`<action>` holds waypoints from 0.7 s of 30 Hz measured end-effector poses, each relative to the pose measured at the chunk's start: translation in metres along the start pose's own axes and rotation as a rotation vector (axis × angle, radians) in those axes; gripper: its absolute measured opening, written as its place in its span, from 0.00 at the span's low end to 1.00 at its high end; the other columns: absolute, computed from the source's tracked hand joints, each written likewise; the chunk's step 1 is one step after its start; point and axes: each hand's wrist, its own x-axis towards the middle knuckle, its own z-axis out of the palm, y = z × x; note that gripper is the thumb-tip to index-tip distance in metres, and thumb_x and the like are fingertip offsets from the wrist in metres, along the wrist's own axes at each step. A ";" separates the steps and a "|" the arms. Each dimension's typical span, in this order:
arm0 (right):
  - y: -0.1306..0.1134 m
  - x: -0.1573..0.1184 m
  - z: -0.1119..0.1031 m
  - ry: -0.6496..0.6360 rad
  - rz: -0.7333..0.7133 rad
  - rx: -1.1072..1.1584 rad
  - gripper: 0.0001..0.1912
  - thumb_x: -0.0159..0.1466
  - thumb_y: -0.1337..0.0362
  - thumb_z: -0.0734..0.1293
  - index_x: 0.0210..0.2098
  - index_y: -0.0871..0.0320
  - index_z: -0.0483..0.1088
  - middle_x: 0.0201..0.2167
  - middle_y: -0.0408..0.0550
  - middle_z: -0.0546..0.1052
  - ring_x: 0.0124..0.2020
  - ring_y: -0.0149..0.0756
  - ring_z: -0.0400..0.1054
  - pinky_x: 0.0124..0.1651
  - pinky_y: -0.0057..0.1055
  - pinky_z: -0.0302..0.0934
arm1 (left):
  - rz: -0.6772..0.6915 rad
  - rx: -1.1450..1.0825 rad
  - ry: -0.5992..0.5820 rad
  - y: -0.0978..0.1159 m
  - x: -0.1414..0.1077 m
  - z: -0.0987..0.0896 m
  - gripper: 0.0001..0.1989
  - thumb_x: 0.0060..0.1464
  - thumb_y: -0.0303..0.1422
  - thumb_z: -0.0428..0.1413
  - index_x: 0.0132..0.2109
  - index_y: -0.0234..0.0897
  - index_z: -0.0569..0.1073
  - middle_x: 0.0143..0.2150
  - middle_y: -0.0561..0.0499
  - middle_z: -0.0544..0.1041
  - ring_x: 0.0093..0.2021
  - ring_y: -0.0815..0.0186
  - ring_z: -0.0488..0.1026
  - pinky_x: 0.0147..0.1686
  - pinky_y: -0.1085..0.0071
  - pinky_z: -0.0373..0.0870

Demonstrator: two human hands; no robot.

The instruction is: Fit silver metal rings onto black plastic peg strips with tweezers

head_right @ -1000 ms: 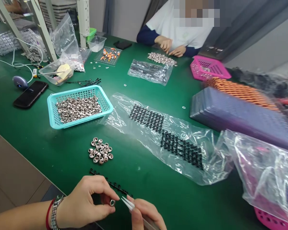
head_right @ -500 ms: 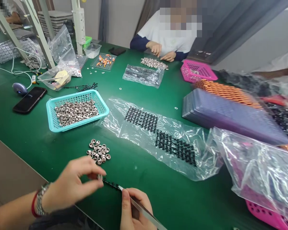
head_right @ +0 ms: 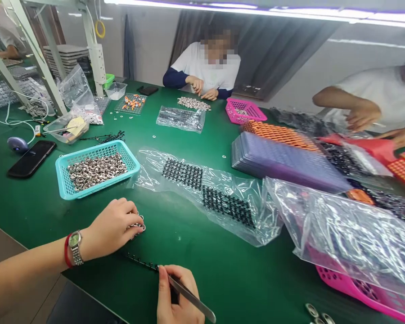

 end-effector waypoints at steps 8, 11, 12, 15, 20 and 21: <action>0.009 0.005 -0.006 -0.093 0.009 0.042 0.18 0.72 0.47 0.68 0.34 0.54 0.77 0.31 0.46 0.81 0.28 0.35 0.78 0.31 0.26 0.70 | 0.032 0.074 -0.134 0.008 0.016 0.013 0.04 0.64 0.24 0.64 0.38 0.34 0.78 0.42 0.44 0.77 0.42 0.55 0.73 0.40 0.62 0.68; 0.006 0.004 -0.004 -0.069 0.067 0.101 0.19 0.71 0.47 0.69 0.35 0.54 0.77 0.32 0.46 0.80 0.30 0.35 0.77 0.34 0.26 0.72 | 0.047 0.055 -0.134 0.008 0.016 0.011 0.06 0.64 0.22 0.62 0.38 0.35 0.76 0.42 0.45 0.78 0.42 0.56 0.73 0.41 0.63 0.68; 0.006 0.004 -0.003 -0.076 0.066 0.112 0.18 0.71 0.47 0.69 0.35 0.55 0.78 0.31 0.46 0.80 0.29 0.34 0.77 0.34 0.26 0.72 | 0.057 0.040 -0.130 0.010 0.014 0.011 0.06 0.65 0.22 0.61 0.38 0.35 0.76 0.41 0.45 0.78 0.42 0.56 0.73 0.42 0.63 0.69; 0.008 0.006 -0.004 -0.128 0.026 0.131 0.16 0.72 0.50 0.69 0.36 0.55 0.79 0.32 0.46 0.81 0.30 0.34 0.78 0.34 0.24 0.73 | 0.098 -0.011 -0.111 0.017 0.002 0.010 0.06 0.66 0.22 0.59 0.40 0.36 0.76 0.40 0.47 0.80 0.42 0.57 0.75 0.45 0.63 0.71; 0.011 0.008 -0.002 -0.130 0.031 0.173 0.15 0.72 0.51 0.68 0.37 0.55 0.79 0.34 0.48 0.82 0.33 0.35 0.79 0.37 0.25 0.74 | -0.033 -0.548 -0.049 0.034 -0.036 0.021 0.12 0.62 0.19 0.57 0.43 0.37 0.82 0.39 0.50 0.79 0.36 0.65 0.78 0.37 0.73 0.74; 0.011 0.008 -0.001 -0.127 0.027 0.178 0.15 0.72 0.52 0.68 0.37 0.54 0.79 0.35 0.48 0.82 0.34 0.35 0.80 0.37 0.25 0.74 | -0.099 -0.662 -0.048 0.035 -0.042 0.024 0.13 0.59 0.19 0.57 0.42 0.37 0.83 0.38 0.50 0.79 0.35 0.66 0.78 0.35 0.74 0.73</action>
